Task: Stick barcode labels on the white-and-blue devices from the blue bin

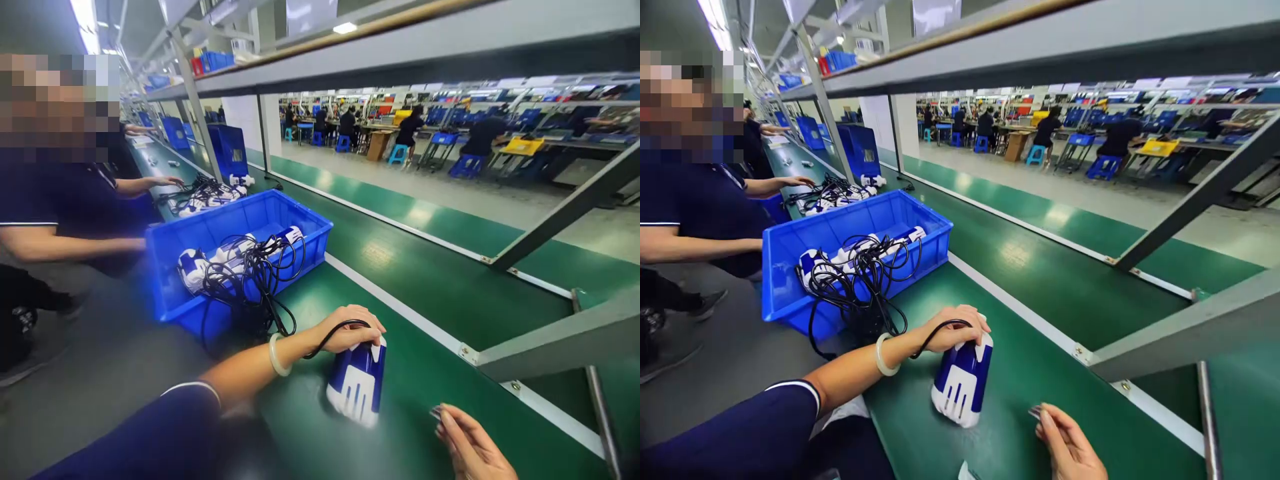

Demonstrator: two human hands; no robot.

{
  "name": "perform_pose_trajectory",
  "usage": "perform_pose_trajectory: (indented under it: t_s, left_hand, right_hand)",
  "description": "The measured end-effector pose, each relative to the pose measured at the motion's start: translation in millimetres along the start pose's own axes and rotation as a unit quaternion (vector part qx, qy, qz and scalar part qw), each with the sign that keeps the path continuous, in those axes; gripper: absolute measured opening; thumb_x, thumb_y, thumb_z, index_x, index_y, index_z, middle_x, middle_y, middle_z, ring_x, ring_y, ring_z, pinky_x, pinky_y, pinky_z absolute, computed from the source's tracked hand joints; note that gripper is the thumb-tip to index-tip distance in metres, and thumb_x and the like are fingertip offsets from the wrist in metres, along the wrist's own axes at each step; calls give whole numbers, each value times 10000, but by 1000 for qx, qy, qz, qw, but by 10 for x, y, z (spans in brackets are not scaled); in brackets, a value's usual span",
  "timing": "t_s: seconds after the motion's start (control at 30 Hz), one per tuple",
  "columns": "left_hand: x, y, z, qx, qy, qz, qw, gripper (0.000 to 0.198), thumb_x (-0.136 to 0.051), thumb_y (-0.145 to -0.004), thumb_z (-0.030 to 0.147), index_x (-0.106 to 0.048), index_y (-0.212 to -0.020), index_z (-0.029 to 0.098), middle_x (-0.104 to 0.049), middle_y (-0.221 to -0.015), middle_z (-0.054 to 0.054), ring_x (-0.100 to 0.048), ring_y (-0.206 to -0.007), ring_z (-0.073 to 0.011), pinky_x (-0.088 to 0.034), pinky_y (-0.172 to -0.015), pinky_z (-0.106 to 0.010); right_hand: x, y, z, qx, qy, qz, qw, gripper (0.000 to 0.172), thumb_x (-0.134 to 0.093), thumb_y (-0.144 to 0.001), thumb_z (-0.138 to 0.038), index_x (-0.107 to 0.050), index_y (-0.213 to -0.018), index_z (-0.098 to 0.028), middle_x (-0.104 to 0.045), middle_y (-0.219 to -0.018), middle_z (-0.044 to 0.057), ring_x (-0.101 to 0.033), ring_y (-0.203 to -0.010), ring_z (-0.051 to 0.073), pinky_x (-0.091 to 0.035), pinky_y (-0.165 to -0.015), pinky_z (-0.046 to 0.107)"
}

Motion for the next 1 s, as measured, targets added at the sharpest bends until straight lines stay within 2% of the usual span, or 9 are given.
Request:
perform_pose_trajectory:
  t_s: [0.1,0.23,0.37,0.5,0.67,0.87,1.0]
  left_hand:
    - [28,109,-171,23,-1,10,1000,473,-462,-919,500,-634,-668,137,-702,-766,-82,-654,-934,-196,-337,-1060,-371]
    - [110,208,-354,52,28,73,996,481,-466,-914,503,-635,-661,130,-694,-757,-87,-656,-898,-192,-409,-980,-343]
    - [170,288,-497,76,48,107,990,463,-480,-913,484,-656,-701,113,-697,-795,-105,-649,-856,-178,-468,-887,-311]
    - [188,308,-488,26,53,112,992,403,-493,-928,394,-653,-714,93,-688,-757,-107,-646,-784,-162,-489,-813,-289]
    - [186,320,-328,-32,19,103,994,350,-482,-945,302,-660,-732,89,-705,-768,-102,-660,-797,-150,-478,-860,-291]
    - [191,338,-234,-37,-31,66,997,336,-483,-950,286,-675,-750,96,-716,-799,-84,-661,-832,-143,-449,-907,-289]
    - [210,337,-225,-49,-31,62,996,291,-511,-936,242,-682,-771,75,-713,-811,-95,-653,-837,-145,-443,-917,-290]
  right_hand:
    - [-372,168,-232,3,41,-55,998,536,-876,-533,-531,-732,-875,-145,-671,-853,75,-591,-682,176,-536,-570,163]
    - [-867,433,-500,33,103,-131,986,557,-821,-620,-553,-715,-987,-149,-665,-824,72,-602,-658,198,-555,-576,234]
    - [-1153,644,-556,36,83,-128,988,506,-771,-723,-523,-637,-1048,-159,-651,-810,58,-634,-714,222,-561,-612,262]
    - [-1258,681,-535,24,116,-110,987,510,-759,-750,-519,-590,-1064,-155,-645,-818,54,-638,-750,224,-562,-624,256]
    - [-1272,621,-542,23,152,-116,981,529,-775,-729,-509,-583,-1058,-143,-646,-797,57,-628,-701,213,-555,-558,245]
    - [-1231,666,-571,49,213,-94,971,497,-784,-713,-500,-612,-1003,-135,-660,-829,82,-634,-729,236,-573,-610,293]
    - [-1243,700,-567,67,234,-79,967,460,-762,-749,-491,-615,-1010,-142,-659,-832,83,-627,-733,224,-566,-629,286]
Point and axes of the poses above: each hand's wrist, its own y-axis away from the middle knuckle, its own x-axis out of the back of the hand, z = x × y, the point moved 4 cm from there along -y, towards the middle knuckle
